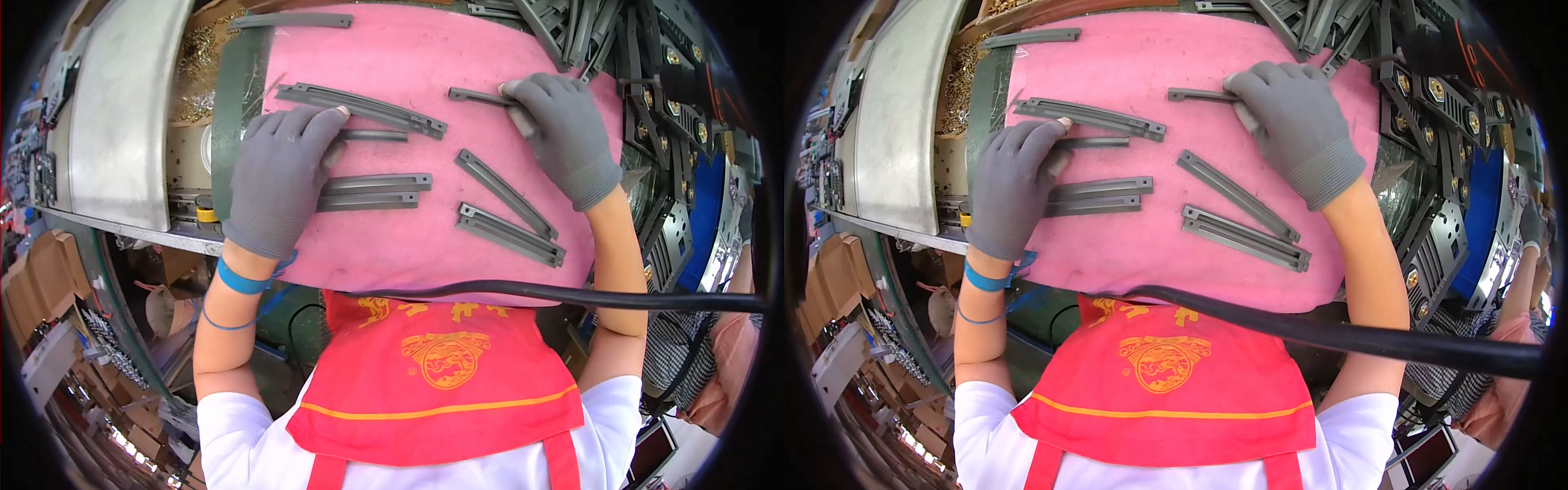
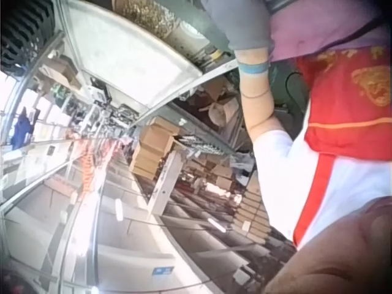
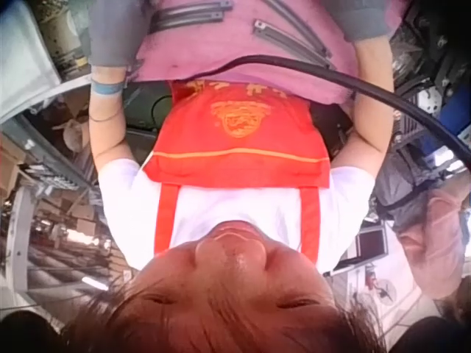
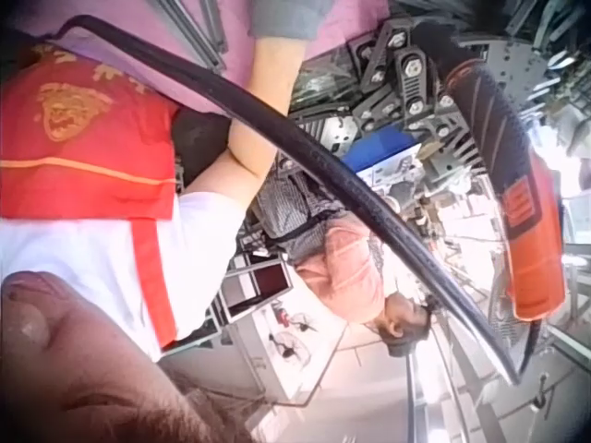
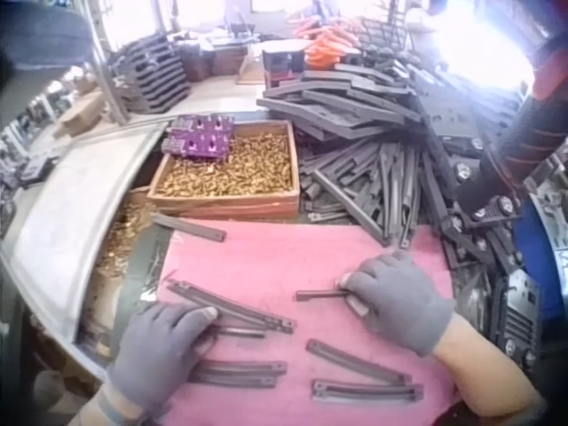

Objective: The recorder is assembling metal panels for electronics housings, involving screwdriving and grouping parts.

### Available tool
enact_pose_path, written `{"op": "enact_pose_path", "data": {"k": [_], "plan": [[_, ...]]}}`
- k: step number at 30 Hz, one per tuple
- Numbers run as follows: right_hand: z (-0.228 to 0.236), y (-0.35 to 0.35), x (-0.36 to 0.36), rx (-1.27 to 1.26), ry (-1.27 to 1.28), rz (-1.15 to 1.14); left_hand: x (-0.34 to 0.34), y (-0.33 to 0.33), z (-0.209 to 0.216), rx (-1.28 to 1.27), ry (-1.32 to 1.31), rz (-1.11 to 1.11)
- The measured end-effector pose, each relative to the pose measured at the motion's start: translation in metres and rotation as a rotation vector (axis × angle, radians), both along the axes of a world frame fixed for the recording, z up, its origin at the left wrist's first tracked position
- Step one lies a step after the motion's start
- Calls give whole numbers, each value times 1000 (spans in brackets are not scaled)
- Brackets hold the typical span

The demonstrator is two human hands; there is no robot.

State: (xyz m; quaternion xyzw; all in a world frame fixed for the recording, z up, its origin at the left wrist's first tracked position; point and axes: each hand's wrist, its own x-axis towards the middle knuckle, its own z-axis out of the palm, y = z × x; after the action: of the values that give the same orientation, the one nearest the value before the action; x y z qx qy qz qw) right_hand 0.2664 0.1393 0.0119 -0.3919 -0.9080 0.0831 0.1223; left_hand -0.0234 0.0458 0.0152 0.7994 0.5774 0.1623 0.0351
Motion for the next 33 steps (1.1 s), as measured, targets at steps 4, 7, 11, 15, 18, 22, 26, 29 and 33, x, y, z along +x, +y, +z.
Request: {"op": "enact_pose_path", "data": {"k": [4,7,11,15,18,22,26,29,33], "plan": [[5,-22,2,-228,180,-124,-3,-11,14,-142,47,-83],[14,-42,-5,-99,144,16,-6,-10,10,33,-66,7],[6,-51,3,-169,114,-28,-15,22,-7,189,23,-54],[22,-52,16,-291,29,40,-20,20,-9,134,62,-56],[29,-47,16,-334,44,116,-13,14,-1,218,171,-68],[18,-30,-23,-244,268,-35,-15,-7,7,21,295,-55],[-2,-17,-66,-122,179,138,-16,-15,4,-12,175,-30],[-8,-4,-89,12,68,166,-2,-25,8,-51,133,41],[-18,40,-89,203,-35,68,24,-55,2,-242,135,89]]}}
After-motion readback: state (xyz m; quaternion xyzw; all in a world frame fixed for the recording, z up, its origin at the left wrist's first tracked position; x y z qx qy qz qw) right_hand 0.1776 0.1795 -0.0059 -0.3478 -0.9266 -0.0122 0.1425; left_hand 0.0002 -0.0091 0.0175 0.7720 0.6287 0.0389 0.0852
